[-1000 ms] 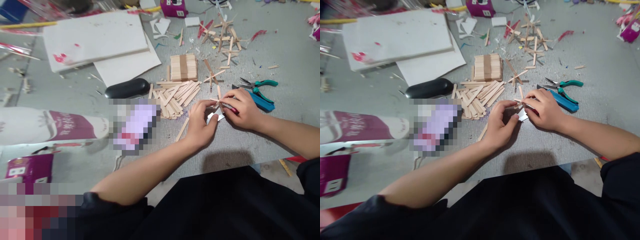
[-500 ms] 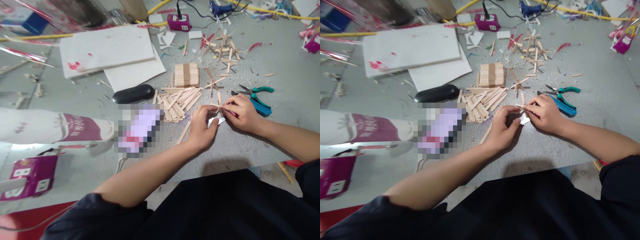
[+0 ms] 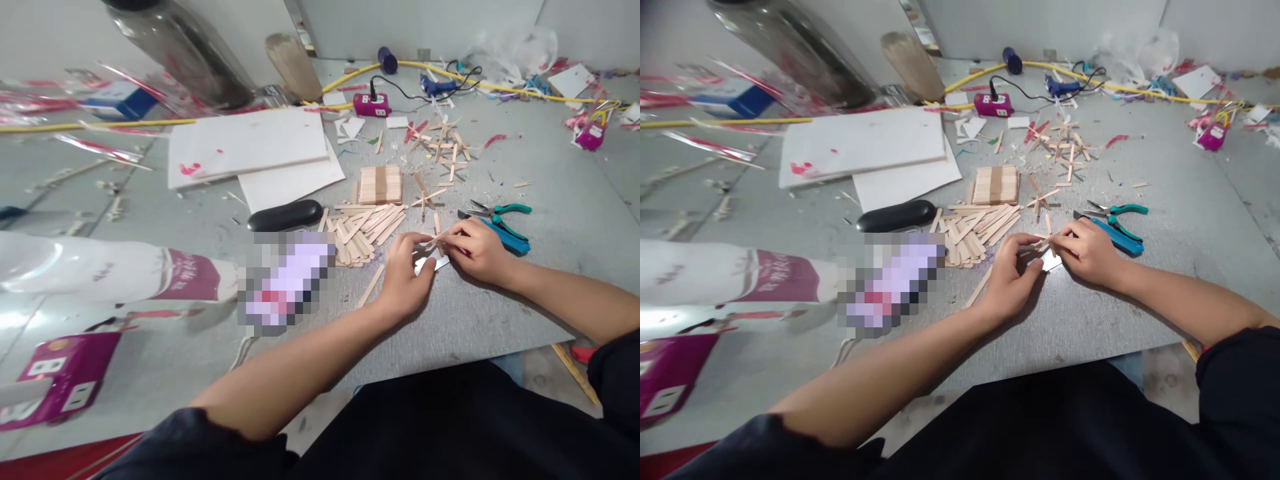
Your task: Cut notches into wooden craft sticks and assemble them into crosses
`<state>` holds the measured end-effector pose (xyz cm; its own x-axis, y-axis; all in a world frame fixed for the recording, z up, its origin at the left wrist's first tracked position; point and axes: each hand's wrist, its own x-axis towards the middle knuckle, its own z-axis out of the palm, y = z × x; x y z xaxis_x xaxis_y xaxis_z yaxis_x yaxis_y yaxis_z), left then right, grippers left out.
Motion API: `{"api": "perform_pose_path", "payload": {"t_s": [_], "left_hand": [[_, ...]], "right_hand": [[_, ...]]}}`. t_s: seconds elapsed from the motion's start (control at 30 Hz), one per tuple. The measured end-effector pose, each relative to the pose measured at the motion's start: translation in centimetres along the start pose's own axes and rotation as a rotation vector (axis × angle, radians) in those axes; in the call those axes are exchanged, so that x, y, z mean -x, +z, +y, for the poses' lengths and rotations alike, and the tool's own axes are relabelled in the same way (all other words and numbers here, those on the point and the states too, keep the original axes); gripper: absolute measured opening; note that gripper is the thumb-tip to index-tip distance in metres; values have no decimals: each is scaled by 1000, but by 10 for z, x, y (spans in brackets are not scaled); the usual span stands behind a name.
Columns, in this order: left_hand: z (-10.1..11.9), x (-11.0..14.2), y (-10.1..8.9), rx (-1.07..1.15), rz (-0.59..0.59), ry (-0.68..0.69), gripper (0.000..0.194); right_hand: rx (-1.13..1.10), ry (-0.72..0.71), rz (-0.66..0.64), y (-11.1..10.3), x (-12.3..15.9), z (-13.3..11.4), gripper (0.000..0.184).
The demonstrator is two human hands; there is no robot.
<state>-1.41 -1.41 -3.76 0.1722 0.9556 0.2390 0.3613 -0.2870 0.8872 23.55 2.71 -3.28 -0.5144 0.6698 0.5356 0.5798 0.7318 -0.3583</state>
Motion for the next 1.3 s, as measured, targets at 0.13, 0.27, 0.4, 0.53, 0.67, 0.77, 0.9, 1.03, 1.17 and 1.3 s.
{"api": "perform_pose_path", "payload": {"t_s": [0.13, 0.27, 0.4, 0.53, 0.67, 0.77, 0.9, 1.03, 1.17, 1.3], "left_hand": [[0, 0, 2, 44, 33, 12, 32], [-2, -1, 5, 63, 66, 30, 32], [-5, 0, 7, 85, 91, 41, 32], [-6, 1, 7, 96, 127, 44, 34], [-5, 0, 8, 109, 165, -7, 32], [-4, -3, 9, 114, 166, -51, 31], [-3, -6, 12, 129, 163, -65, 30], [-4, -9, 15, 144, 161, -79, 28], [-3, -11, 17, 160, 163, -90, 29], [-2, -12, 18, 172, 163, -91, 28]], "right_hand": [[15, -8, 1, 2, 2, 2, 30], [18, -10, -7, 3, 4, 4, 29], [14, -14, -2, 3, 4, 7, 32], [3, -5, 33, 3, 5, 9, 33], [-10, 42, 91, 2, 5, 6, 34], [8, 108, 137, -10, -1, 10, 35], [136, 276, 236, -47, -25, 43, 38], [294, 488, 214, -79, -57, 96, 39], [392, 620, 55, -76, -79, 135, 37], [442, 651, -49, -57, -93, 154, 38]]}}
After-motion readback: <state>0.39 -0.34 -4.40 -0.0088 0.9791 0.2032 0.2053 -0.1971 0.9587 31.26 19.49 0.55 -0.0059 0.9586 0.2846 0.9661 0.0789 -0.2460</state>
